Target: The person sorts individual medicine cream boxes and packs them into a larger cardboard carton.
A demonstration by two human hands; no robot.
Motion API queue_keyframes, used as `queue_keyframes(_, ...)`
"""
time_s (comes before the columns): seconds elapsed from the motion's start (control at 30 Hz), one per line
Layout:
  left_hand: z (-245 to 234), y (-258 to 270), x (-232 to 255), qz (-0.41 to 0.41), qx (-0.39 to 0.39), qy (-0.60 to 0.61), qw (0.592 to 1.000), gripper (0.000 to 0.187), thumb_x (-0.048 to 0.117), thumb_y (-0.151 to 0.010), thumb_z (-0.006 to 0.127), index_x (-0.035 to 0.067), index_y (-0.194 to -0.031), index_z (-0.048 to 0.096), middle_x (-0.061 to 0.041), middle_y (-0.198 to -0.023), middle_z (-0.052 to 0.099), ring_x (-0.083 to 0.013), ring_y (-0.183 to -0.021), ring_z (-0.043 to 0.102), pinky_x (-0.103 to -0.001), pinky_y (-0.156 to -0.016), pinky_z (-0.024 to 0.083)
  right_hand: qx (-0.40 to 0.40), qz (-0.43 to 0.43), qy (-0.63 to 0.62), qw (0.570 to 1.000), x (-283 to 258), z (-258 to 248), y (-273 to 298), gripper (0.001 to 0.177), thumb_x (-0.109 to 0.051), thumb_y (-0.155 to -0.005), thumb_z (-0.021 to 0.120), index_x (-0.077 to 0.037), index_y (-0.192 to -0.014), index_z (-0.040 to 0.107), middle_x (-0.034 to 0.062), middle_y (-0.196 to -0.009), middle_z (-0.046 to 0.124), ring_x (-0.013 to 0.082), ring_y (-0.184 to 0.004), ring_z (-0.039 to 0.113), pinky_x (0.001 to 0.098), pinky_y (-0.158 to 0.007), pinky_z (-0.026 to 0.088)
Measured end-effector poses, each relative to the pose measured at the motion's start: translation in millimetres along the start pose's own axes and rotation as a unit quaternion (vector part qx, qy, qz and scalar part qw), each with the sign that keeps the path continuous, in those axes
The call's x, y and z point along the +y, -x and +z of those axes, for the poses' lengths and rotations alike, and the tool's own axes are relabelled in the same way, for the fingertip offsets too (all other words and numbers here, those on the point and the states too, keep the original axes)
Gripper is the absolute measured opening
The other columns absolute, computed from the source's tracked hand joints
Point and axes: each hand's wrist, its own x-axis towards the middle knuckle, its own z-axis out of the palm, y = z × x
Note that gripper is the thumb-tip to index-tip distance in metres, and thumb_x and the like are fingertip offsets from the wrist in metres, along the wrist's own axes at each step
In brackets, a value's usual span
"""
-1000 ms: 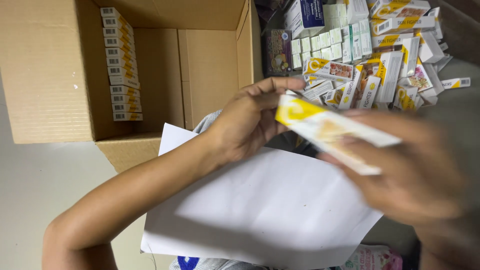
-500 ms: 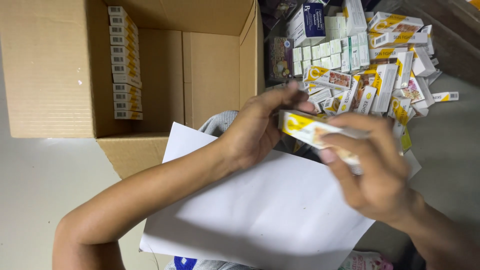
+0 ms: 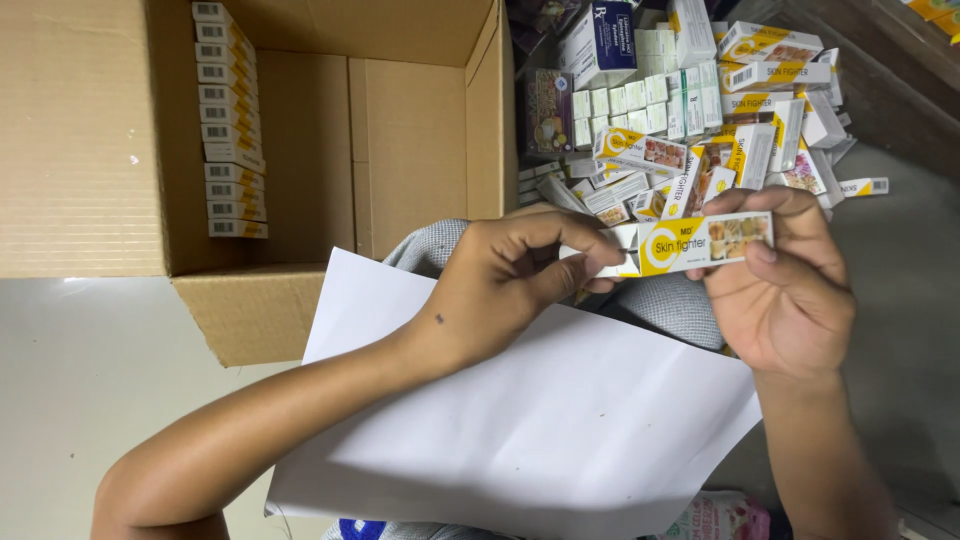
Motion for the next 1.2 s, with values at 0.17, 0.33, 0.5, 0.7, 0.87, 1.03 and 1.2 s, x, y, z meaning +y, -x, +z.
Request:
queue_keyframes(0.17,4,12,22,0.126,0.020,-0.214,0.969,0.028,-0.011,-0.094,0.065,0.007,-0.114,0.075,-0.011,-0.137,0.059,-0.0152,-0.101,0.072,-0.029,-0.089,0.063,-0.020,0.009,-0.016,1.000,10,-7,5,0.019,0.001,-0.107,0.058,0.000,-0.125,0.052,0.0232,-0.127,0.058,0.0290,-0.113,0.060,0.0447,-0.098,0.051)
queue_keyframes(0.33,5,22,34,0.228,-0.018,-0.348,0.909,0.036,-0.009,-0.092,0.069,0.009,-0.124,0.073,-0.016,-0.142,0.046,-0.0248,-0.115,0.066,-0.031,-0.097,0.060,-0.034,-0.007,-0.008,0.999,18,-14,9,0.020,0.003,-0.106,0.060,0.000,-0.124,0.052,0.0225,-0.128,0.057,0.0263,-0.128,0.055,0.0443,-0.119,0.041)
queue_keyframes(0.5,2,24,45,0.261,-0.045,-0.424,0.866,0.033,0.004,-0.093,0.073,0.011,-0.125,0.071,-0.020,-0.151,0.043,-0.0320,-0.124,0.062,-0.038,-0.097,0.059,-0.058,0.006,-0.060,0.996,23,-15,11,0.028,0.003,-0.102,0.060,0.000,-0.129,0.052,0.0235,-0.133,0.059,0.0285,-0.133,0.057,0.0500,-0.120,0.041)
queue_keyframes(0.7,8,22,76,0.372,-0.051,-0.671,0.639,0.015,0.022,-0.097,0.068,0.017,-0.111,0.068,-0.013,-0.141,0.052,-0.0346,-0.110,0.062,-0.041,-0.083,0.057,-0.057,0.002,-0.044,0.997,30,-25,17,0.022,0.000,-0.101,0.063,-0.001,-0.121,0.053,0.0220,-0.129,0.061,0.0271,-0.128,0.055,0.0475,-0.124,0.039)
queue_keyframes(0.87,10,27,78,0.331,-0.051,-0.686,0.646,0.016,0.021,-0.095,0.069,0.015,-0.109,0.066,-0.012,-0.140,0.054,-0.0335,-0.108,0.060,-0.039,-0.085,0.057,-0.067,-0.006,-0.045,0.997,34,-28,17,0.023,0.001,-0.101,0.062,0.000,-0.122,0.054,0.0232,-0.128,0.061,0.0277,-0.127,0.056,0.0466,-0.122,0.039)
queue_keyframes(1.03,11,29,67,0.258,-0.041,-0.568,0.781,0.026,0.019,-0.091,0.075,0.007,-0.113,0.068,-0.019,-0.138,0.054,-0.0348,-0.110,0.059,-0.043,-0.092,0.056,-0.073,-0.013,-0.058,0.996,37,-30,17,0.026,0.001,-0.100,0.062,0.001,-0.124,0.054,0.0246,-0.129,0.061,0.0306,-0.130,0.059,0.0502,-0.122,0.043)
queue_keyframes(1.2,14,35,56,0.244,-0.008,-0.449,0.859,0.022,0.010,-0.095,0.076,0.003,-0.115,0.073,-0.017,-0.137,0.052,-0.0289,-0.116,0.060,-0.036,-0.099,0.056,-0.072,-0.029,-0.032,0.996,39,-39,22,0.020,0.002,-0.101,0.062,0.001,-0.118,0.053,0.0265,-0.128,0.061,0.0286,-0.124,0.058,0.0474,-0.121,0.044)
